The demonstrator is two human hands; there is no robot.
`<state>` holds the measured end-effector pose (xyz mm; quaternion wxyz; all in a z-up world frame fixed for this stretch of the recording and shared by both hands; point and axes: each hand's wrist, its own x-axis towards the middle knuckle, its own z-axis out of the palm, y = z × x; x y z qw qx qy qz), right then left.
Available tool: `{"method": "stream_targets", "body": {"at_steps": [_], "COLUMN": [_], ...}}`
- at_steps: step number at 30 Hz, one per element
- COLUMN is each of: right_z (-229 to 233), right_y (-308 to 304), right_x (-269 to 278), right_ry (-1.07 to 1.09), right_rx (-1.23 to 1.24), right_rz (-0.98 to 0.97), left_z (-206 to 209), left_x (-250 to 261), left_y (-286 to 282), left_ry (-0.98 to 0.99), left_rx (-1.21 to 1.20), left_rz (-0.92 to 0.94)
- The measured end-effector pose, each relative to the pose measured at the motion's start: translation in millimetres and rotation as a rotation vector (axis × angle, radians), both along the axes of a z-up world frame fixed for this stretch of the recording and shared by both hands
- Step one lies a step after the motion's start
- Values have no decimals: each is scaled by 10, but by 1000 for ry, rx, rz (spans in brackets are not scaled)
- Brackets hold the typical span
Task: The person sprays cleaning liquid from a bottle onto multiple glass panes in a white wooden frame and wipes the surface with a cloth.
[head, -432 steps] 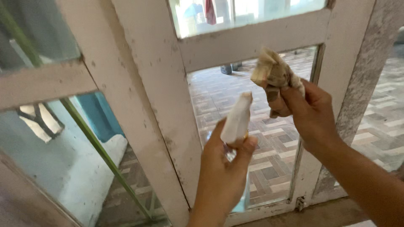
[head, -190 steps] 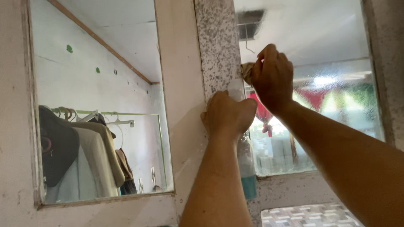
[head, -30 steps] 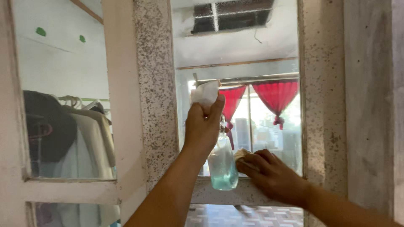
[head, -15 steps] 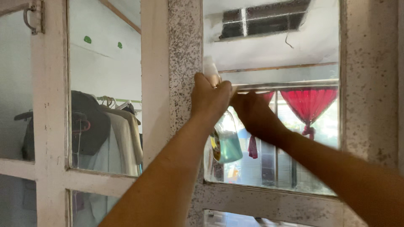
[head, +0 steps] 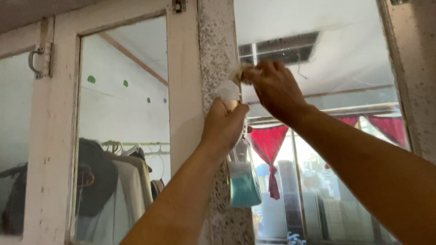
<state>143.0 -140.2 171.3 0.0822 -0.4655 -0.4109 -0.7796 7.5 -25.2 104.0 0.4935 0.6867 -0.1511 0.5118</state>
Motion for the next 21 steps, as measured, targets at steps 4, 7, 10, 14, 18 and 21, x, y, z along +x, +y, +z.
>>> {"method": "stream_targets", "body": {"at_steps": [4, 7, 10, 14, 18, 21], "right_z": [746, 1251, 1608, 1927, 2051, 2067], "right_y": [195, 281, 356, 402, 518, 537], "right_x": [64, 107, 185, 268, 238, 160], "right_ry": [-46, 82, 71, -3, -43, -31], "right_rx": [104, 128, 179, 204, 346, 386], "right_rz": [-30, -46, -50, -79, 18, 45], "left_z": [187, 401, 542, 630, 756, 949], "left_x": [65, 110, 126, 168, 220, 288], "left_y": [69, 129, 203, 250, 224, 161], "left_ry": [-18, -68, 33, -26, -99, -83], "left_rx": [89, 87, 19, 120, 136, 82], "left_rz": [-43, -64, -30, 81, 54, 3]}}
